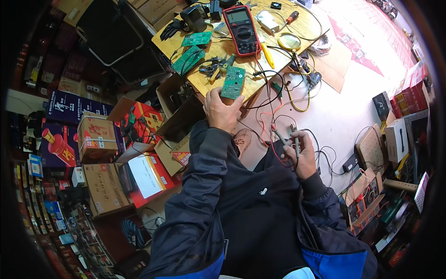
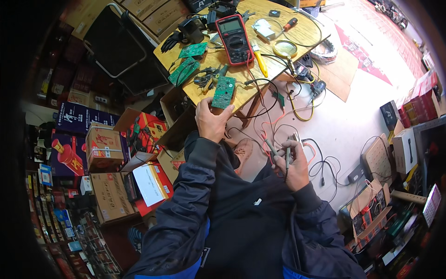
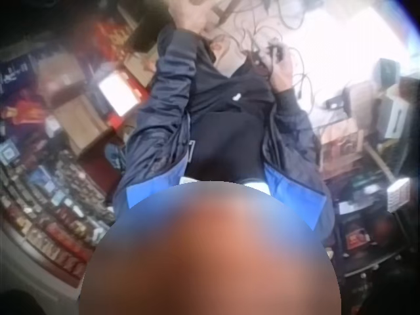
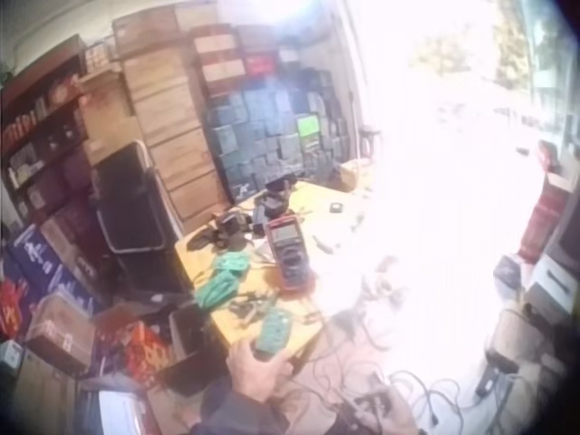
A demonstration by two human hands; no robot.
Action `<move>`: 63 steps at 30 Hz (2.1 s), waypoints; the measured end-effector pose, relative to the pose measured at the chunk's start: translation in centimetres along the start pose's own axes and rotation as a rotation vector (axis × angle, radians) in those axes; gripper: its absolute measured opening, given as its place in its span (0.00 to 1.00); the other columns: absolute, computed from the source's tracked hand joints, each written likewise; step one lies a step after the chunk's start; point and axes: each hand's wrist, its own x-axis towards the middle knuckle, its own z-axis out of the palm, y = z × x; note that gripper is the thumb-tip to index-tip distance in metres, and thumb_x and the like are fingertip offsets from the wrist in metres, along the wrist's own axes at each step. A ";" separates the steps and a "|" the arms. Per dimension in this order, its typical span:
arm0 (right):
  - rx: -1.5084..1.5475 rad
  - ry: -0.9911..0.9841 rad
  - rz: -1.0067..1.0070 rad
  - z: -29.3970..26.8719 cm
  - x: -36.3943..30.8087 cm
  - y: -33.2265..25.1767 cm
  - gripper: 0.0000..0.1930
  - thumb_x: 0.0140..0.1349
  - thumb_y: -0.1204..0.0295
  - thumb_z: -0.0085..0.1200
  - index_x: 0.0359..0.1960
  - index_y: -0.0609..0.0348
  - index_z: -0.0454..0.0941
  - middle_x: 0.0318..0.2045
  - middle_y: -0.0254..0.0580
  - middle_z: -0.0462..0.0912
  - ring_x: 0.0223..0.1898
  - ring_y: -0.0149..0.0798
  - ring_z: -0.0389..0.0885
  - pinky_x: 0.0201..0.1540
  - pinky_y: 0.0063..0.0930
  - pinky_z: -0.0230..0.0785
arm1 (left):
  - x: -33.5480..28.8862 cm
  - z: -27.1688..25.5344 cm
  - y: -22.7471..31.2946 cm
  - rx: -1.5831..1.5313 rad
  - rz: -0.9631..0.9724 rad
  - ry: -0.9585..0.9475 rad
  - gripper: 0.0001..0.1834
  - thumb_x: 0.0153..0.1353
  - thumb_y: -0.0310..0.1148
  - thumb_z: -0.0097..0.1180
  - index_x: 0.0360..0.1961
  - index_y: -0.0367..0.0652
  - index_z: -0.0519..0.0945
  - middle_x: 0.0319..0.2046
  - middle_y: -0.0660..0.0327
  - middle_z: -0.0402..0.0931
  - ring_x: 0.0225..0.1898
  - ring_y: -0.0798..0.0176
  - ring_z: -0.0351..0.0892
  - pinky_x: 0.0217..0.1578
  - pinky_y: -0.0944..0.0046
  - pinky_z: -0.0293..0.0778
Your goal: The person strips wire ends with pliers, connects a power adapter to a circuit board, and uses a multimeter to measure voltage on the board. The person handles multiple wires and circuit boards on a cluttered workbench.
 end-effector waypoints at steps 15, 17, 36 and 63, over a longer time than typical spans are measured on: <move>0.016 0.061 0.034 -1.4 0.0 -0.1 0.21 0.64 0.81 0.60 0.57 0.61 0.68 0.41 0.39 0.76 0.31 0.30 0.82 0.32 0.22 0.76 | 1.8 -4.0 0.7 -0.699 -0.465 -0.336 0.21 0.60 0.37 0.73 0.45 0.29 0.85 0.34 0.61 0.85 0.29 0.73 0.82 0.32 0.70 0.77; 0.012 0.063 0.033 -1.6 -0.1 -0.2 0.21 0.64 0.81 0.60 0.57 0.61 0.68 0.41 0.39 0.76 0.31 0.30 0.82 0.32 0.22 0.76 | 1.3 -4.5 0.7 -0.762 -0.529 -0.374 0.20 0.61 0.39 0.72 0.45 0.30 0.86 0.34 0.61 0.85 0.29 0.72 0.82 0.32 0.70 0.77; 0.012 0.059 0.038 -2.9 -0.6 0.7 0.19 0.64 0.81 0.61 0.55 0.61 0.70 0.36 0.36 0.77 0.30 0.27 0.82 0.30 0.20 0.74 | -0.6 -5.6 -0.3 -1.032 -0.655 -0.372 0.18 0.73 0.47 0.57 0.47 0.42 0.81 0.34 0.59 0.86 0.32 0.64 0.87 0.36 0.66 0.80; -0.032 0.055 0.040 -2.6 -0.7 0.2 0.18 0.66 0.82 0.59 0.55 0.59 0.70 0.40 0.35 0.76 0.33 0.28 0.81 0.34 0.20 0.76 | 4.8 -7.0 -3.3 -1.006 -0.743 -0.591 0.16 0.74 0.49 0.58 0.42 0.48 0.76 0.24 0.69 0.69 0.27 0.68 0.80 0.19 0.73 0.68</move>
